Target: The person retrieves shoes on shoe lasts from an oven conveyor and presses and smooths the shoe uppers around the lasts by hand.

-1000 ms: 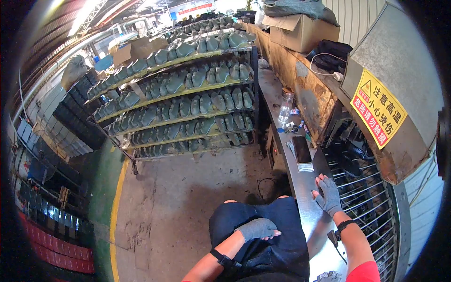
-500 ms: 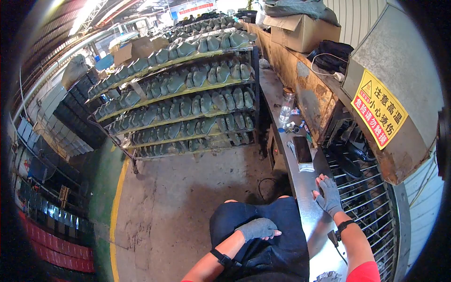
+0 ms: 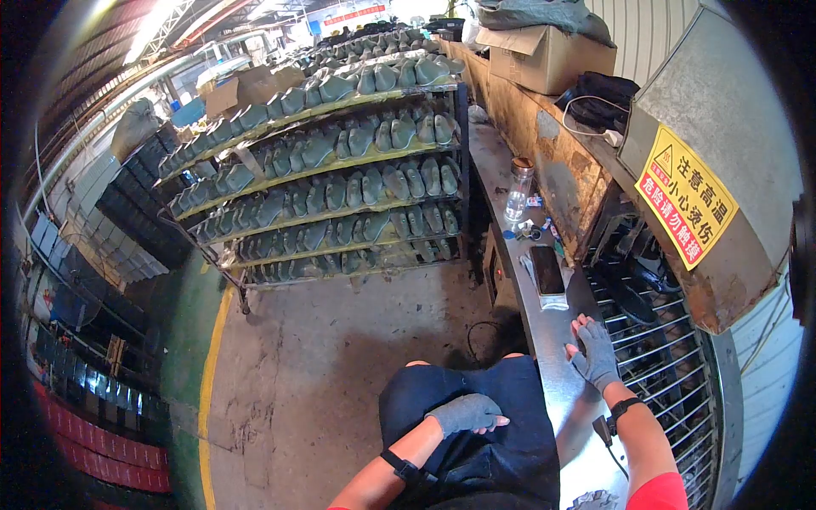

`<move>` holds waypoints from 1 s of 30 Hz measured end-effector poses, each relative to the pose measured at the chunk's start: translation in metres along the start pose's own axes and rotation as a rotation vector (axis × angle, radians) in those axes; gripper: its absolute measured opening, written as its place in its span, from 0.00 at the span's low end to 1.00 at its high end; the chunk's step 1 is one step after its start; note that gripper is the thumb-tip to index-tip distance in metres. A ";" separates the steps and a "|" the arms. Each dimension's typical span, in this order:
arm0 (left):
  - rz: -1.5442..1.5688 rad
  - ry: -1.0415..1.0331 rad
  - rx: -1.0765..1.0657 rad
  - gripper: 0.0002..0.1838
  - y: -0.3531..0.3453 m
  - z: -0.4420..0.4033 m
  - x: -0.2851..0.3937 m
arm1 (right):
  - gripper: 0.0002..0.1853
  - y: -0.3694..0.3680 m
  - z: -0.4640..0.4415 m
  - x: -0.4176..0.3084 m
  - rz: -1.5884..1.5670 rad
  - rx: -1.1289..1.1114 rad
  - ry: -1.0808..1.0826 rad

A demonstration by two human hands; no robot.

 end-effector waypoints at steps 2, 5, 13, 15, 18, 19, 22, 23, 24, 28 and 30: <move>0.003 -0.004 0.003 0.28 0.000 0.000 0.000 | 0.35 0.000 0.000 0.000 0.000 -0.002 -0.003; 0.008 0.000 0.006 0.28 0.000 -0.001 -0.002 | 0.35 0.000 0.000 0.000 -0.010 -0.008 -0.009; 0.005 -0.017 0.007 0.28 0.000 0.001 0.000 | 0.35 -0.001 -0.001 0.001 -0.015 -0.019 -0.012; 0.011 -0.023 0.009 0.28 0.000 0.001 0.001 | 0.35 -0.002 -0.001 0.001 -0.016 -0.019 -0.014; 0.010 -0.028 0.008 0.28 0.001 0.002 0.002 | 0.34 -0.001 -0.001 0.002 -0.013 -0.012 -0.007; 0.018 -0.023 0.006 0.28 0.001 0.002 0.002 | 0.34 -0.001 -0.001 0.002 -0.014 -0.011 -0.004; 0.024 -0.021 0.008 0.28 0.000 0.002 0.002 | 0.34 0.000 0.000 0.001 -0.020 -0.008 0.001; 0.022 -0.023 0.011 0.28 0.001 0.002 0.002 | 0.34 0.000 0.000 0.001 -0.025 -0.005 0.002; 0.022 -0.023 0.011 0.28 0.001 0.002 0.003 | 0.34 0.000 0.000 0.001 -0.025 -0.005 0.002; 0.016 -0.012 0.004 0.28 0.001 0.003 0.004 | 0.34 0.001 -0.001 -0.001 -0.012 -0.006 0.000; 0.012 -0.009 -0.001 0.28 0.001 0.003 0.004 | 0.34 0.000 -0.001 -0.001 -0.002 -0.012 -0.005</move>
Point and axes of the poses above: each hand's wrist, its own z-axis away from the middle knuckle, its own y-axis out of the back of the hand, x = y × z, the point moved 7 cm from there along -z, towards the middle knuckle, and after that the axes turned 15 degrees about -x, right-handed, at the moved point
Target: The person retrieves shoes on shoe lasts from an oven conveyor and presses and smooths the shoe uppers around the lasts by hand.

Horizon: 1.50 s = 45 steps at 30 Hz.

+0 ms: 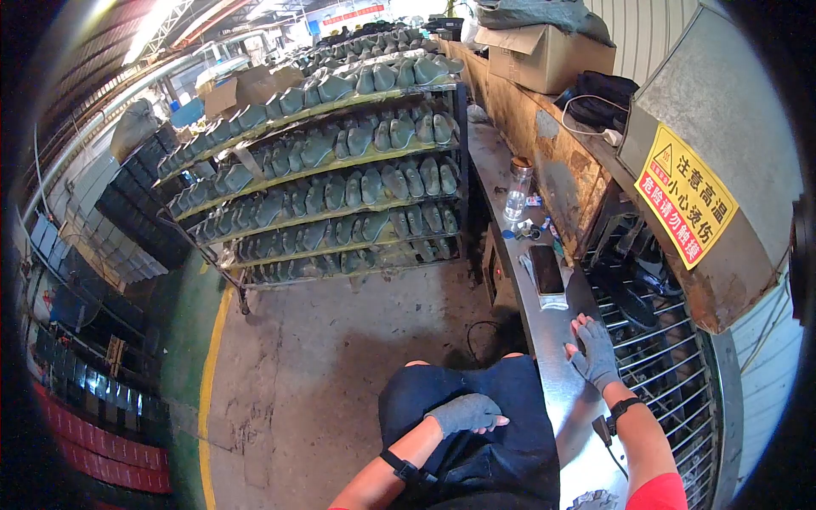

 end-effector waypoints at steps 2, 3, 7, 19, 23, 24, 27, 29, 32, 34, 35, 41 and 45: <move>0.008 -0.011 0.011 0.28 0.000 0.000 0.000 | 0.34 0.001 0.000 -0.001 -0.004 0.011 0.010; 0.008 -0.011 0.011 0.28 0.000 0.000 0.000 | 0.34 0.001 0.000 -0.001 -0.004 0.011 0.011; 0.001 -0.021 0.012 0.28 -0.001 0.000 -0.001 | 0.35 0.001 0.001 0.000 -0.012 0.017 0.017; 0.010 -0.008 0.013 0.27 0.000 -0.001 -0.001 | 0.34 0.000 0.000 0.001 -0.021 -0.001 0.002; 0.014 0.000 0.009 0.28 -0.001 -0.003 -0.004 | 0.34 0.000 0.000 0.002 -0.027 0.005 0.006; 0.014 0.000 0.010 0.28 -0.001 -0.003 -0.004 | 0.34 -0.001 0.000 0.002 -0.026 0.005 0.006; 0.003 0.002 0.010 0.28 -0.001 -0.002 -0.003 | 0.34 0.000 0.001 0.001 -0.019 0.011 0.008; -0.010 0.005 0.011 0.28 0.000 -0.001 -0.002 | 0.35 0.000 0.001 0.001 -0.006 0.013 0.010; -0.018 0.004 0.015 0.28 0.000 0.000 -0.001 | 0.35 0.000 0.001 0.000 -0.011 0.011 0.007; -0.019 0.004 0.015 0.28 0.000 0.000 -0.001 | 0.35 0.001 0.001 0.000 -0.013 0.009 0.008; -0.021 0.003 0.015 0.28 0.001 0.000 0.000 | 0.35 0.001 0.001 0.000 -0.015 0.007 0.008; -0.020 -0.010 0.011 0.28 0.001 0.002 0.003 | 0.35 0.000 0.000 0.002 -0.027 0.010 0.012; -0.006 -0.012 0.014 0.28 0.000 0.002 0.004 | 0.34 0.000 0.000 0.002 -0.038 0.014 0.015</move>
Point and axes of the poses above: each hand's wrist, its own z-axis away from the middle knuckle, its own y-axis out of the back of the hand, x = y × z, the point moved 7 cm from there along -z, towards the middle knuckle, and after that the axes turned 15 degrees about -x, right-handed, at the moved point
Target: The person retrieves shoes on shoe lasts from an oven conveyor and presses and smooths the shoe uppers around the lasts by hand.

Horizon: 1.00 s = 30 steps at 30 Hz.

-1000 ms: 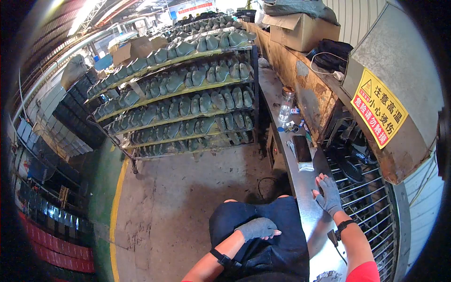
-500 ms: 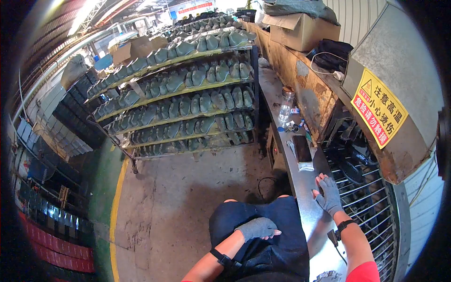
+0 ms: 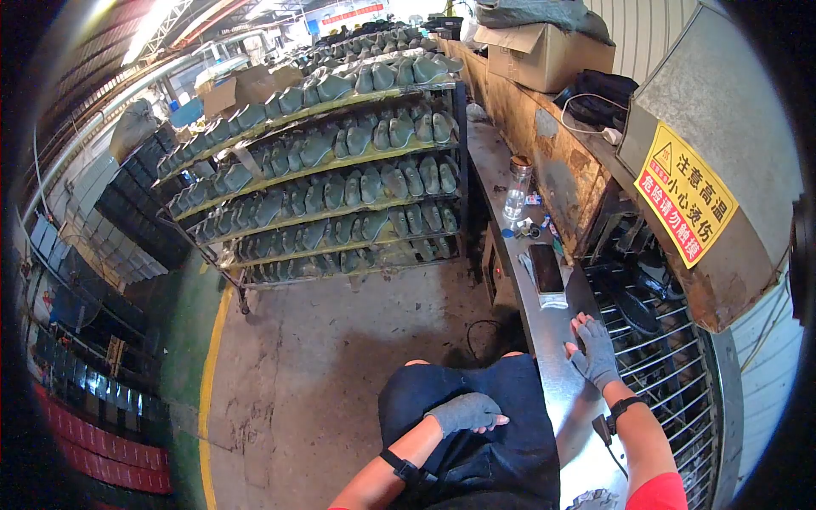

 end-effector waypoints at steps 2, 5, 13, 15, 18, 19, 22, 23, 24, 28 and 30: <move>0.004 0.005 0.006 0.28 0.000 -0.002 -0.003 | 0.34 -0.002 0.000 0.001 0.016 -0.004 -0.005; 0.027 0.000 -0.006 0.28 -0.001 -0.005 -0.008 | 0.34 -0.004 0.000 0.002 0.042 0.011 0.017; 0.025 -0.002 0.001 0.27 -0.002 -0.003 -0.004 | 0.35 0.000 0.001 0.000 0.031 0.012 0.006; 0.025 -0.009 0.001 0.27 -0.002 -0.003 -0.003 | 0.35 -0.001 0.001 0.001 0.028 0.005 0.004; 0.020 0.027 -0.003 0.27 -0.003 -0.001 -0.001 | 0.35 -0.006 0.001 0.002 0.034 -0.023 -0.007; 0.019 0.015 0.009 0.27 -0.002 0.001 0.002 | 0.36 -0.005 0.000 0.003 0.034 -0.010 0.000; 0.018 -0.040 0.016 0.27 0.001 0.009 0.008 | 0.36 0.003 -0.001 0.000 -0.011 0.043 -0.035; 0.013 -0.085 0.016 0.28 -0.002 0.007 0.011 | 0.37 0.009 0.005 0.002 -0.051 0.093 -0.075; 0.024 -0.039 0.026 0.29 -0.004 0.006 0.008 | 0.37 0.009 0.007 0.011 -0.051 0.155 -0.149; 0.045 0.058 0.058 0.25 -0.004 0.013 0.013 | 0.38 0.020 0.010 0.078 0.137 0.373 -0.320; -0.009 0.007 0.055 0.25 -0.004 0.014 0.012 | 0.40 0.023 0.014 0.125 0.208 0.341 -0.429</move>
Point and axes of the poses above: each hand's wrist, its own z-axis away from the middle knuckle, its own y-axis out of the back of the hand, x = y × z, the point moved 7 cm from there along -z, towards the middle knuckle, and after that the axes turned 15 degrees about -x, right-handed, at the moved point
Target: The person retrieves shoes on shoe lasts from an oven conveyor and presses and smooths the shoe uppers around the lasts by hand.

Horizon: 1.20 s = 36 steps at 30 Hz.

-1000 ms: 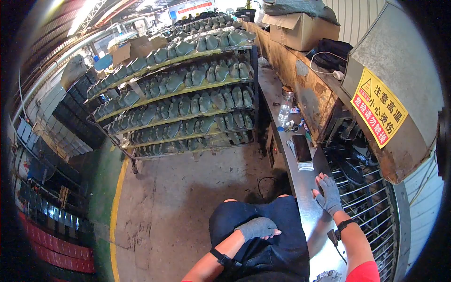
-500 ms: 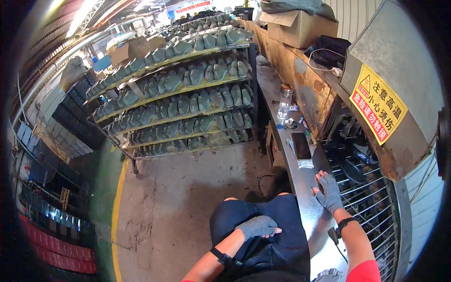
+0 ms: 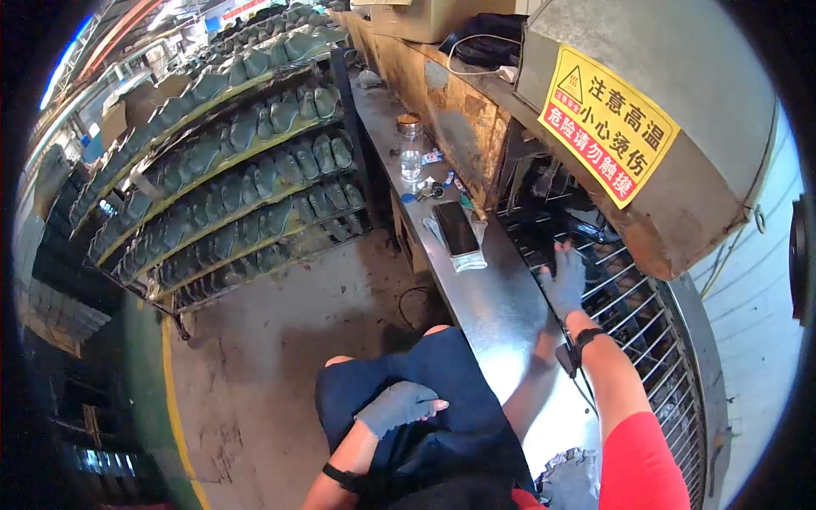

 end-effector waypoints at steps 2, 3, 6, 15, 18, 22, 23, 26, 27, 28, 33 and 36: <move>-0.123 -0.045 0.025 0.26 0.004 0.003 0.005 | 0.41 -0.023 -0.007 0.047 0.035 -0.125 -0.114; -0.117 -0.037 0.021 0.26 0.005 -0.001 -0.001 | 0.42 -0.033 -0.006 0.063 0.010 -0.254 -0.190; -0.216 -0.119 0.064 0.26 0.007 -0.005 -0.001 | 0.43 -0.035 -0.001 0.069 -0.012 -0.254 -0.176; 0.019 0.087 -0.040 0.27 0.005 -0.015 -0.014 | 0.31 -0.044 -0.010 0.073 0.166 -0.279 -0.084; 0.105 -0.027 -0.017 0.28 -0.001 -0.005 -0.003 | 0.16 -0.013 -0.005 0.046 0.097 -0.407 -0.089; -0.106 -0.164 0.109 0.24 0.001 -0.004 -0.009 | 0.17 0.011 0.010 0.010 0.223 -0.452 0.079; -0.283 -0.241 0.218 0.22 0.004 0.001 -0.006 | 0.16 0.039 0.020 -0.008 0.089 -0.434 0.102; -0.028 -0.405 0.536 0.19 0.006 0.030 0.004 | 0.20 0.041 0.037 0.019 -0.098 -0.334 -0.018; 0.056 -0.432 0.514 0.22 0.004 0.040 0.008 | 0.19 0.078 0.049 -0.019 -0.002 -0.529 0.046; 0.070 -0.434 0.537 0.25 -0.002 0.049 0.020 | 0.18 0.089 0.065 -0.023 -0.246 -0.394 0.195; -0.587 -0.608 0.792 0.36 -0.030 0.068 0.118 | 0.15 0.213 0.138 -0.162 -0.663 -0.872 0.211; -0.808 -0.750 0.844 0.39 -0.045 0.054 0.146 | 0.18 0.179 0.178 -0.169 -1.694 -1.123 -0.658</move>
Point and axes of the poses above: each hand's wrist, its own z-axis away from the middle knuckle, its own y-axis out of the back of the hand, x = y × z, the point moved 7 cm from there along -z, towards the middle knuckle, and after that the axes turned 15 degrees about -x, right-handed, at the moved point
